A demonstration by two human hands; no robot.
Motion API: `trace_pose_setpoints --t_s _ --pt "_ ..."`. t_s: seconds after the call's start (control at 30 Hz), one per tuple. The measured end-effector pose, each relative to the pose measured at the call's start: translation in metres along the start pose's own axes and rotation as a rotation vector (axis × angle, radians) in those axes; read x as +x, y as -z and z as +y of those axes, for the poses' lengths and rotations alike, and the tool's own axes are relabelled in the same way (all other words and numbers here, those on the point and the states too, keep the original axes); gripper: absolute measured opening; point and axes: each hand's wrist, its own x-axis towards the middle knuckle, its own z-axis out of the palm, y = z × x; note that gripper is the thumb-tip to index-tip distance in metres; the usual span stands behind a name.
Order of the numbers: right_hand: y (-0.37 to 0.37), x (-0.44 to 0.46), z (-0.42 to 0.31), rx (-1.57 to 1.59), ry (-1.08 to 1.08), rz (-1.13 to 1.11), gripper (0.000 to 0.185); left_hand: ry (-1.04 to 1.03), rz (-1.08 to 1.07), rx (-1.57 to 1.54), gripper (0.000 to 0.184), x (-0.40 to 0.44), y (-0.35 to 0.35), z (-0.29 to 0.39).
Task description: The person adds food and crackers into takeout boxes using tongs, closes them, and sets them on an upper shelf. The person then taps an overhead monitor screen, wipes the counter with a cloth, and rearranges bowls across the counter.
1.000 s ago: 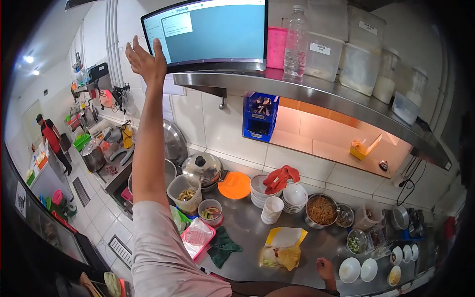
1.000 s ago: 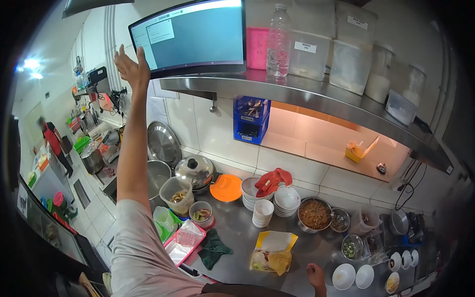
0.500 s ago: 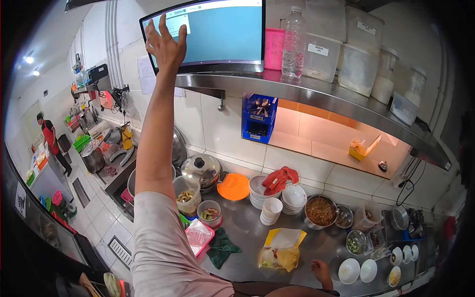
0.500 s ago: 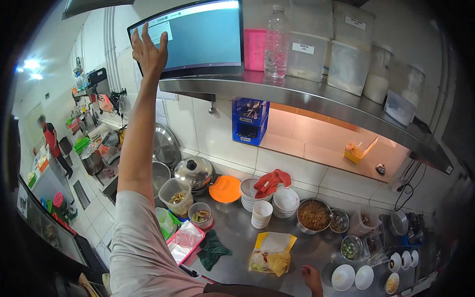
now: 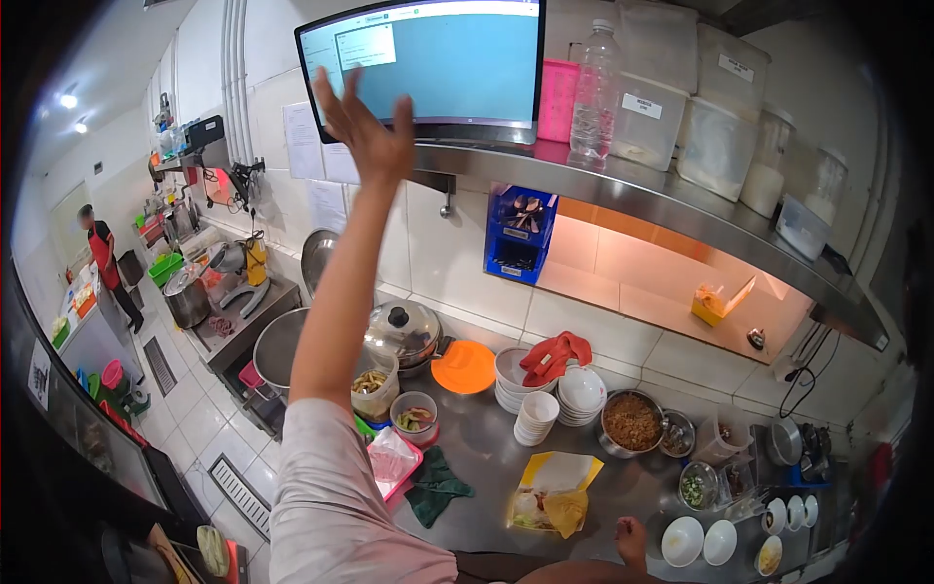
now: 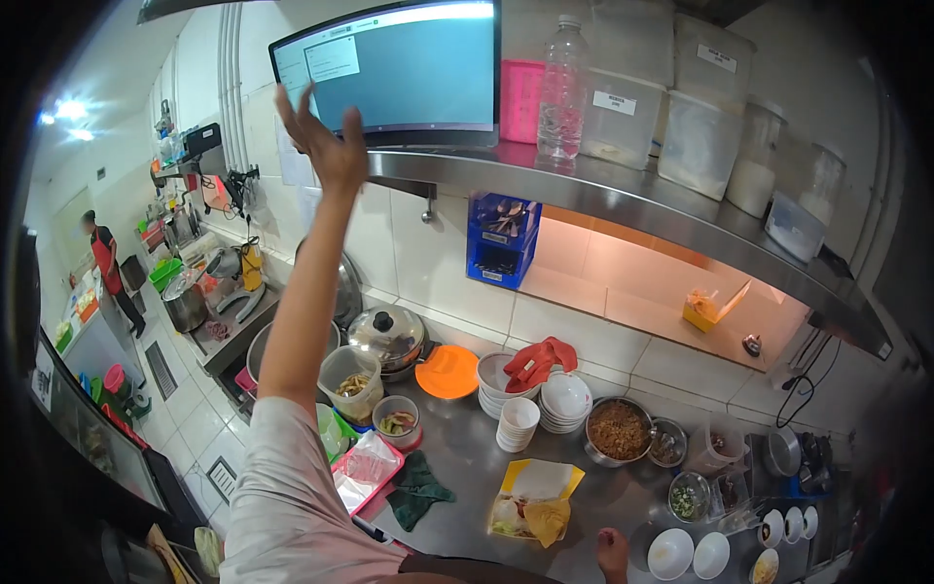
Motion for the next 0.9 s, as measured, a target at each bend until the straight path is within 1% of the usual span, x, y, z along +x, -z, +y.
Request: trace_pose_setpoints --t_s 0.07,0.1,0.13,0.17,0.2,0.23,0.27,0.3,0.33,0.37,0.4,0.43,0.47,0.5,0.53,0.6,0.67,0.77,0.8,0.87,0.9 --pt "0.0 0.004 0.04 0.014 -0.162 0.052 0.029 -0.103 -0.08 -0.167 0.063 -0.041 0.021 0.034" --pt "-0.002 0.009 0.066 0.021 -0.242 0.079 0.038 -0.097 -0.175 -0.309 0.061 -0.064 0.034 0.058" --pt "-0.006 0.013 0.095 0.186 -0.391 0.017 0.043 -0.046 -0.308 -0.39 0.063 -0.096 0.05 0.082" --pt "-0.01 0.02 0.123 0.351 -0.537 -0.046 0.05 -0.019 -0.519 -0.451 0.067 -0.125 0.071 0.103" --pt "-0.012 0.021 0.137 0.515 -0.684 -0.11 0.056 -0.056 -0.686 -0.642 0.068 -0.138 0.085 0.126" --pt "-0.016 0.016 0.129 0.451 -0.695 -0.097 0.058 0.019 -0.863 -0.784 0.067 -0.164 0.097 0.143" --pt "-0.026 0.008 0.081 0.387 -0.702 -0.083 0.06 0.12 -1.036 -0.903 0.065 -0.189 0.11 0.16" --pt "-0.035 -0.001 0.045 0.323 -0.711 -0.068 0.062 0.013 -1.057 -0.854 0.066 -0.191 0.113 0.165" --pt "-0.042 -0.006 0.035 0.334 -0.722 -0.065 0.061 -0.098 -1.076 -0.803 0.068 -0.192 0.114 0.168" --pt "-0.047 -0.005 0.027 0.345 -0.727 -0.062 0.059 -0.075 -0.858 -0.742 0.069 -0.185 0.102 0.154" --pt "-0.046 -0.004 0.023 0.35 -0.733 -0.059 0.058 0.037 -0.704 -0.548 0.069 -0.172 0.082 0.127" --pt "-0.042 -0.003 0.027 0.314 -0.678 -0.061 0.057 0.172 -0.572 -0.369 0.07 -0.159 0.062 0.099" --pt "-0.039 -0.003 0.036 0.279 -0.624 -0.067 0.056 0.09 -0.506 -0.15 0.072 -0.13 0.046 0.063" --pt "-0.036 -0.003 0.042 0.247 -0.569 -0.075 0.056 0.016 -0.271 -0.058 0.068 -0.084 0.029 0.039" --pt "-0.034 -0.003 0.046 0.257 -0.572 -0.024 0.048 0.042 -0.246 0.138 0.066 -0.055 0.018 0.013" --pt "-0.025 -0.004 0.055 0.28 -0.579 0.088 0.034 0.088 -0.168 0.246 0.065 -0.005 0.003 -0.015" --pt "-0.012 -0.004 0.066 0.292 -0.542 0.125 0.029 0.084 -0.106 0.307 0.064 0.025 -0.009 -0.04" --pt "-0.006 -0.004 0.073 0.266 -0.529 0.2 0.025 0.093 -0.071 0.247 0.065 0.047 -0.019 -0.057" --pt "-0.005 -0.003 0.071 0.249 -0.53 0.228 0.024 0.107 -0.123 0.309 0.067 0.05 -0.023 -0.059" --pt "-0.004 0.0 0.091 0.322 -0.487 0.209 0.023 0.138 -0.222 0.438 0.07 0.053 -0.029 -0.063" --pt "0.0 0.005 0.092 0.353 -0.462 0.199 0.023 0.19 -0.31 0.445 0.076 0.053 -0.029 -0.06"
